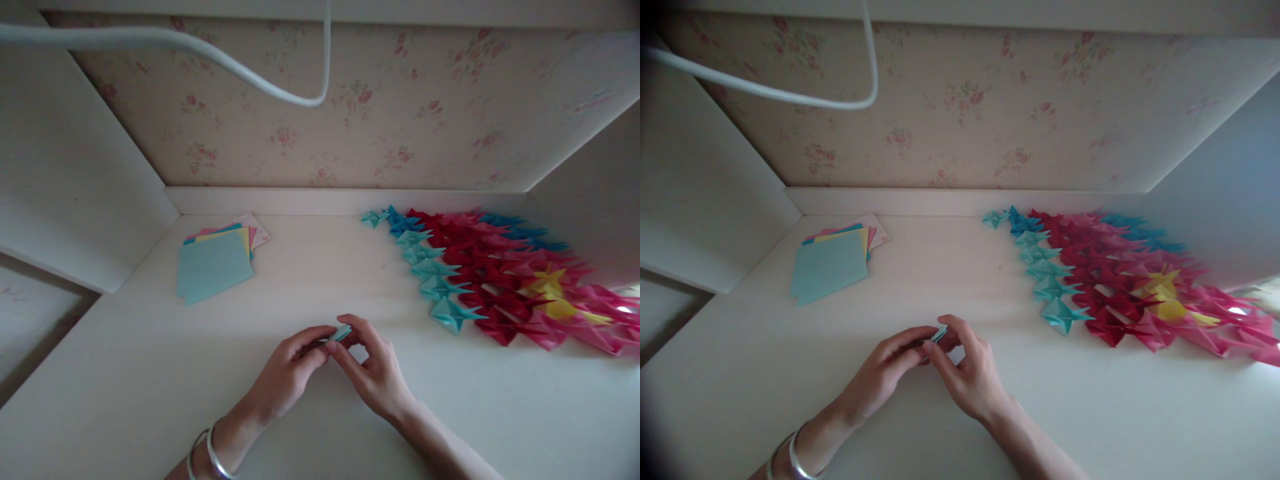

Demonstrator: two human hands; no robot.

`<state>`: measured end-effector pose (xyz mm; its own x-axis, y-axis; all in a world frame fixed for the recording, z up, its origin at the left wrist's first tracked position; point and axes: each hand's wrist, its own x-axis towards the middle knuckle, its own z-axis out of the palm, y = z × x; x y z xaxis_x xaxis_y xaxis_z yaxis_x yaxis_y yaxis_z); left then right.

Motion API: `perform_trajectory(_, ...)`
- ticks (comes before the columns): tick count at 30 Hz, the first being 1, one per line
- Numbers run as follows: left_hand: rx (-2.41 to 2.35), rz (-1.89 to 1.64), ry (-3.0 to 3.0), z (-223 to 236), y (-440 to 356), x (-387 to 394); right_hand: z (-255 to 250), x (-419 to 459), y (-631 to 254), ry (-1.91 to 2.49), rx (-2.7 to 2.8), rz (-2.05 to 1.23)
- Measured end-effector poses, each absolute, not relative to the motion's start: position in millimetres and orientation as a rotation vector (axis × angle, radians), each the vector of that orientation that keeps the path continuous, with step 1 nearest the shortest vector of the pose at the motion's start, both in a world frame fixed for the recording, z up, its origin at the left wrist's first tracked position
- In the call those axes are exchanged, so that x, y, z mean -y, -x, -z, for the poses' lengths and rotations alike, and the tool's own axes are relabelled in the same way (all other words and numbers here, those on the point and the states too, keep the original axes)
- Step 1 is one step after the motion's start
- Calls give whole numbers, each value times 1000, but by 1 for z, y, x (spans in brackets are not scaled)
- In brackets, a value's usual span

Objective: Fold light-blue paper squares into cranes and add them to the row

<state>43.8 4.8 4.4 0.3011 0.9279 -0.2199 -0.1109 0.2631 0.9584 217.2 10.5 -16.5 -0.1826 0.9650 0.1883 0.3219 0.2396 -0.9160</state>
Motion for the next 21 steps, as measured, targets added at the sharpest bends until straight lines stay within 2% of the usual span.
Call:
perform_trajectory(7,-943,-854,-1077,-13,-45,-10,18,-10,-217,1148,1717,-875)
perform_trajectory(14,-1190,-883,-1225,-2,-43,-8,16,-12,-219,1087,1767,-793)
perform_trajectory(21,-1180,-875,-1309,8,-45,-8,18,-7,-216,946,1998,-637)
